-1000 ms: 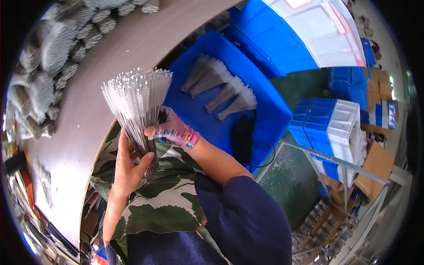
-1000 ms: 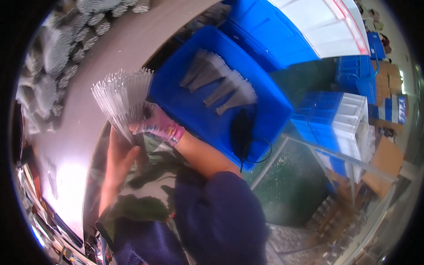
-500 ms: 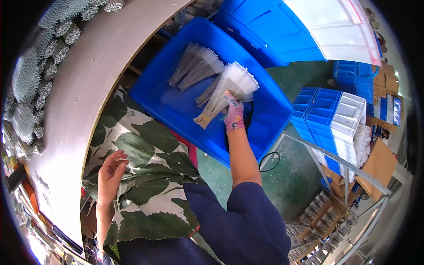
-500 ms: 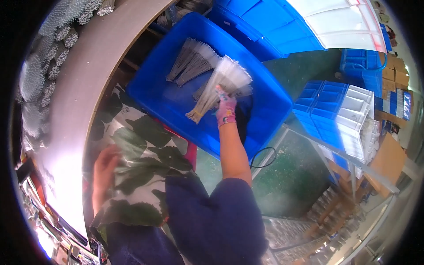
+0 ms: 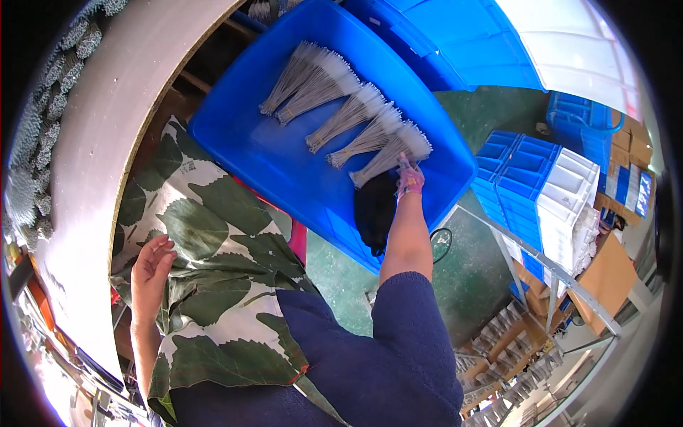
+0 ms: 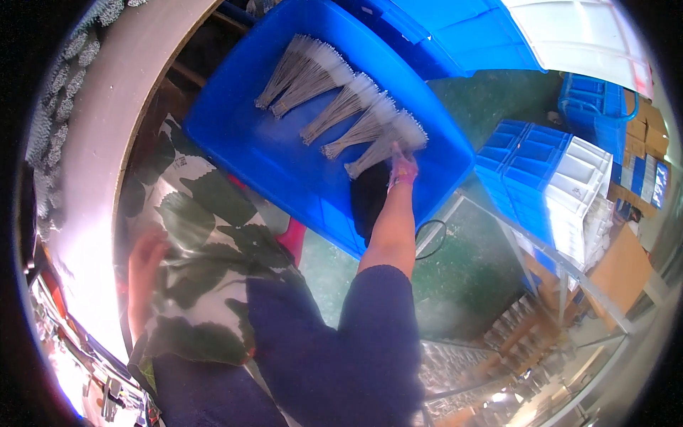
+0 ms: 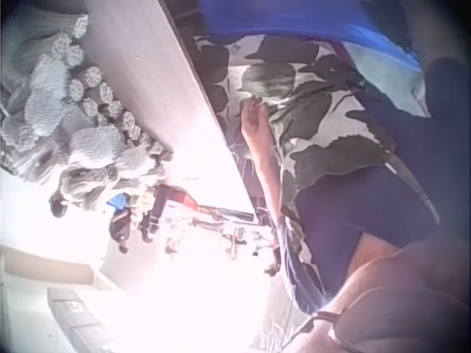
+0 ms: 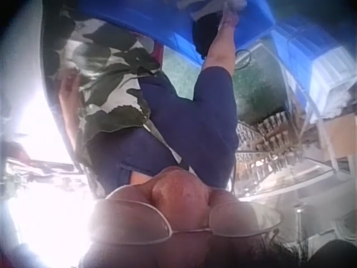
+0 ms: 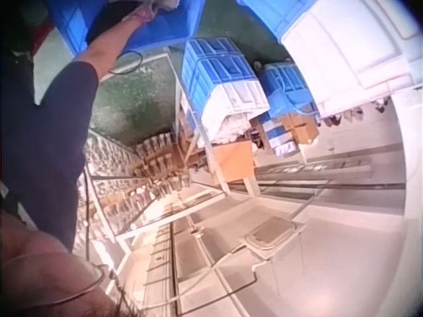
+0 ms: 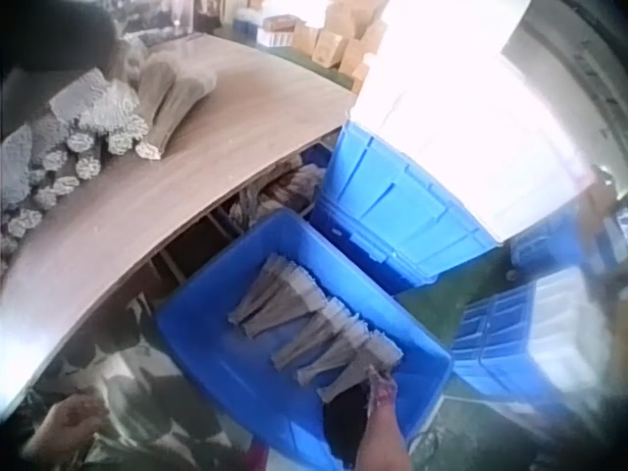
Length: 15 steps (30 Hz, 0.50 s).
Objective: The person assembles and bundles white bristle brush heads by hand, using pliers and a cutting tool to secure them with rubber bands.
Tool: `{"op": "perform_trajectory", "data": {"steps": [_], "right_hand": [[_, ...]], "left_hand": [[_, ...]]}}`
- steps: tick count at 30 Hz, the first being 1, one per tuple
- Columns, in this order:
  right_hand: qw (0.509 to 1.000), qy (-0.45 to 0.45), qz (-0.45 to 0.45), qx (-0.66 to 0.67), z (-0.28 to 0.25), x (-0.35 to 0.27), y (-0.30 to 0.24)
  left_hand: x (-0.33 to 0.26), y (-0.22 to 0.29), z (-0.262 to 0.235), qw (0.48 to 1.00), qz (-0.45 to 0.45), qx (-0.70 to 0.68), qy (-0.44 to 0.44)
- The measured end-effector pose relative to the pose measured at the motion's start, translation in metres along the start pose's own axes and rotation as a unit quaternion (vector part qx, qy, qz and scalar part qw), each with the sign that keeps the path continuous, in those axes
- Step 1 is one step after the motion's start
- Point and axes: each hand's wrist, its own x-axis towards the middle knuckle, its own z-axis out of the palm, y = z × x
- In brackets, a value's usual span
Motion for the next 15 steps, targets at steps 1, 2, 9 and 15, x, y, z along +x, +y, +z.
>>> {"op": "perform_trajectory", "data": {"steps": [1, 2, 9, 15], "right_hand": [[1.000, 0.001, 0.001, -0.001, -0.008, -0.003, 0.003], [0.989, 0.000, -0.021, -0.149, -0.014, -0.016, 0.004], [0.819, -0.029, 0.050, -0.571, -0.022, -0.065, 0.021], [0.717, -0.198, 0.057, -0.666, -0.035, 0.000, 0.130]], "left_hand": [[-0.001, 0.000, 0.001, 1.000, -0.005, -0.009, -0.008], [-0.003, 0.000, 0.000, 1.000, -0.008, -0.007, -0.003], [-0.011, -0.001, 0.005, 1.000, -0.025, 0.002, -0.005], [-0.016, -0.009, -0.001, 1.000, -0.023, 0.001, 0.015]]}}
